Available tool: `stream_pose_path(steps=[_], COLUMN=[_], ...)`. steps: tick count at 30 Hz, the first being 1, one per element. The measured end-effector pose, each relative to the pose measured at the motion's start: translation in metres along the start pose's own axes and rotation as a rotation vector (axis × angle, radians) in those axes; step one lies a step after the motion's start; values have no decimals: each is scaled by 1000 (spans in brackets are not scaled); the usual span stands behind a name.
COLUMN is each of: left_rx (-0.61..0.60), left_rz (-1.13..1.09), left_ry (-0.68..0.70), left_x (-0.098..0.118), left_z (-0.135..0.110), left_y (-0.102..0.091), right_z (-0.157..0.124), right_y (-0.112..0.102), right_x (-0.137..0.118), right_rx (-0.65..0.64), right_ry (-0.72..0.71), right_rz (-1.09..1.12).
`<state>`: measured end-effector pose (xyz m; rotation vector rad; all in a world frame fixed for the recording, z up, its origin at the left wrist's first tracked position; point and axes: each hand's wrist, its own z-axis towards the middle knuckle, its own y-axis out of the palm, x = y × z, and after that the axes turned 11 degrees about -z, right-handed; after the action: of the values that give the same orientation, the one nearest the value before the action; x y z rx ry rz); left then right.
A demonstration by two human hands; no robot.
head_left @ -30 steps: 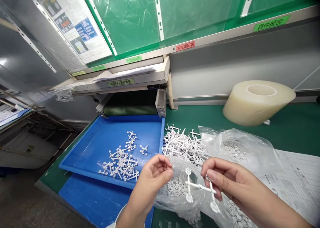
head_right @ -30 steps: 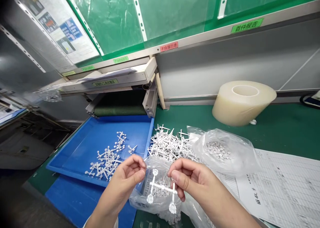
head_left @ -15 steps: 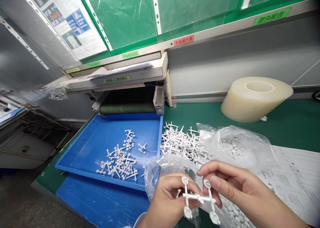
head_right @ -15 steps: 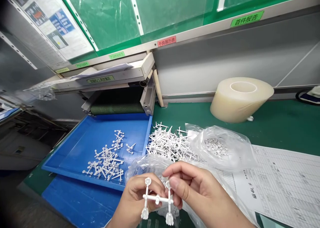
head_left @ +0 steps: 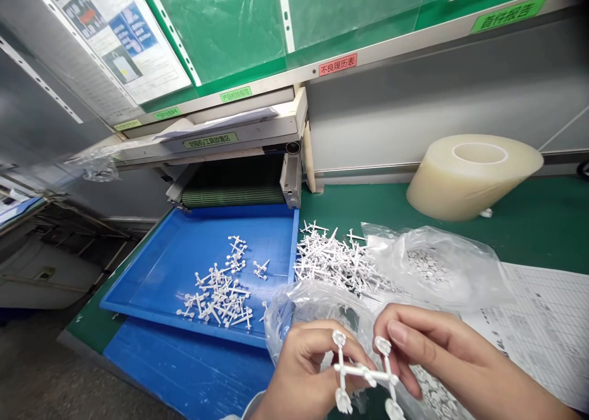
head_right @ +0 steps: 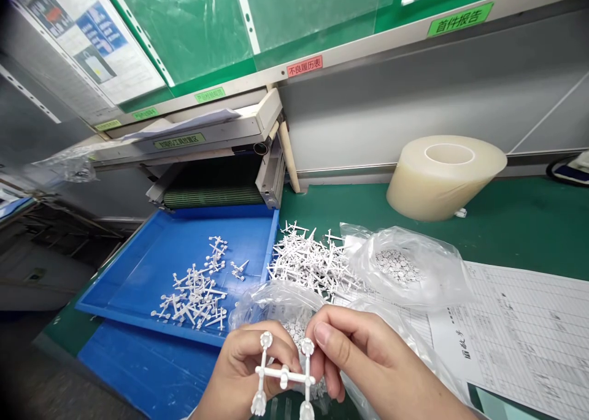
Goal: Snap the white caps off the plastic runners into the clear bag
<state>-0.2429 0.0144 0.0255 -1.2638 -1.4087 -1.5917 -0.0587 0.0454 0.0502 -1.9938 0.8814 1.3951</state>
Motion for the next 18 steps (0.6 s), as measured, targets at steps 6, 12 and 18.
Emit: stream_pose_path(steps=[6, 12, 18], left_rx=[-49, -145, -25], left_rz=[67, 183, 190], left_ry=[23, 206, 190], left_x=[3, 3, -5], left_z=[-3, -3, -6], left_y=[-1, -6, -6], right_z=[-3, 2, -3], right_y=[4, 7, 13], right_x=[-4, 4, 8], right_rx=[73, -245, 64], right_ry=[53, 164, 62], right_rz=[110, 458, 251])
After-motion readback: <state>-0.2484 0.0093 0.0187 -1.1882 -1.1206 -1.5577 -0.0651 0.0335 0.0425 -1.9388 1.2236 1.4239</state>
